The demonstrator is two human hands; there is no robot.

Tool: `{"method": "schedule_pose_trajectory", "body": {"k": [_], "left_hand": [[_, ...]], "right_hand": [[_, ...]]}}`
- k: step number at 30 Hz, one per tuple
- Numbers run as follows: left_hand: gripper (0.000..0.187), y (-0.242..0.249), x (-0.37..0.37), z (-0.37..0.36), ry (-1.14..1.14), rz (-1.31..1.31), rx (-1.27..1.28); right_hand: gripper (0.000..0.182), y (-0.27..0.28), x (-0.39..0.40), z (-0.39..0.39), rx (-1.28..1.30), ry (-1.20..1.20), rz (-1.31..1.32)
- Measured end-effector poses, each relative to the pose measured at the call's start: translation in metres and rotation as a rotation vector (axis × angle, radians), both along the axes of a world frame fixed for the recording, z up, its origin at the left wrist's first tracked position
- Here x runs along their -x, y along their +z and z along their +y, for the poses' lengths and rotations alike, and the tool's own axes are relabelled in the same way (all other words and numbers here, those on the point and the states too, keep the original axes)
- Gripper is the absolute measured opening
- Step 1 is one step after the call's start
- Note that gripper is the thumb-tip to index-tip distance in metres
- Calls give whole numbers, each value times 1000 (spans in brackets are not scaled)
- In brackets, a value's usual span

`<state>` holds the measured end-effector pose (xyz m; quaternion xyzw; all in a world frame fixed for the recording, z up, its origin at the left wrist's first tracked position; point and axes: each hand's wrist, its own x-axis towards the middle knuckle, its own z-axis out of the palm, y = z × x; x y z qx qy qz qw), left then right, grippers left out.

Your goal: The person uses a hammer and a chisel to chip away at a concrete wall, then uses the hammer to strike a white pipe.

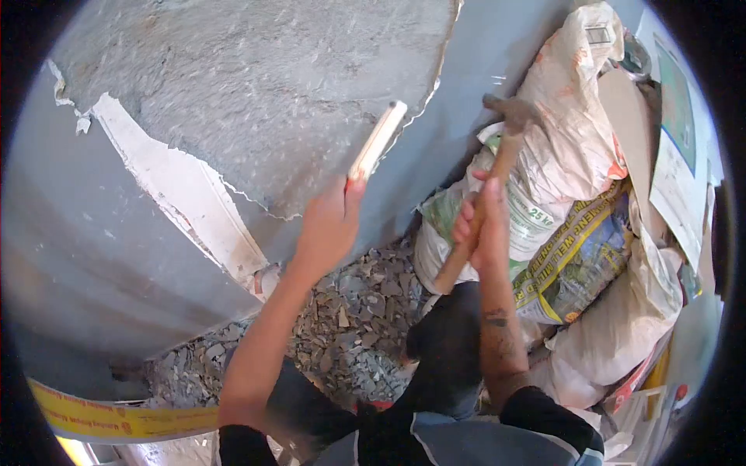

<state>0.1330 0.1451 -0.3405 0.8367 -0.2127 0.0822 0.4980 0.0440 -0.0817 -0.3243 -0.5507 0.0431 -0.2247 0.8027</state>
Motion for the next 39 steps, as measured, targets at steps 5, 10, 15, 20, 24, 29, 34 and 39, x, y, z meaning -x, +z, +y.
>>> {"method": "schedule_pose_trajectory", "body": {"k": [5,10,15,20,24,29,34,39], "left_hand": [[39,0,-24,-18,81,-45,-132],[34,-24,-29,-35,179,-134,-289],[33,-41,-32,-49,217,-183,-283],[36,-38,-32,-46,221,-180,-240],[36,-34,-29,-42,228,-143,-202],[39,-23,-39,-31,179,-160,-9],[37,-24,-43,-22,134,-187,-105],[38,-19,-36,-26,182,-155,-276]], "right_hand": [[47,34,39,-22,407,-173,97],[44,48,49,-31,857,-249,156],[42,59,32,-16,1077,-374,61],[44,63,5,-9,1428,-382,77],[48,71,-2,-5,1567,-290,259],[56,99,22,13,1485,-354,207],[61,110,24,9,1468,-395,159],[58,109,26,14,1397,-420,76]]}}
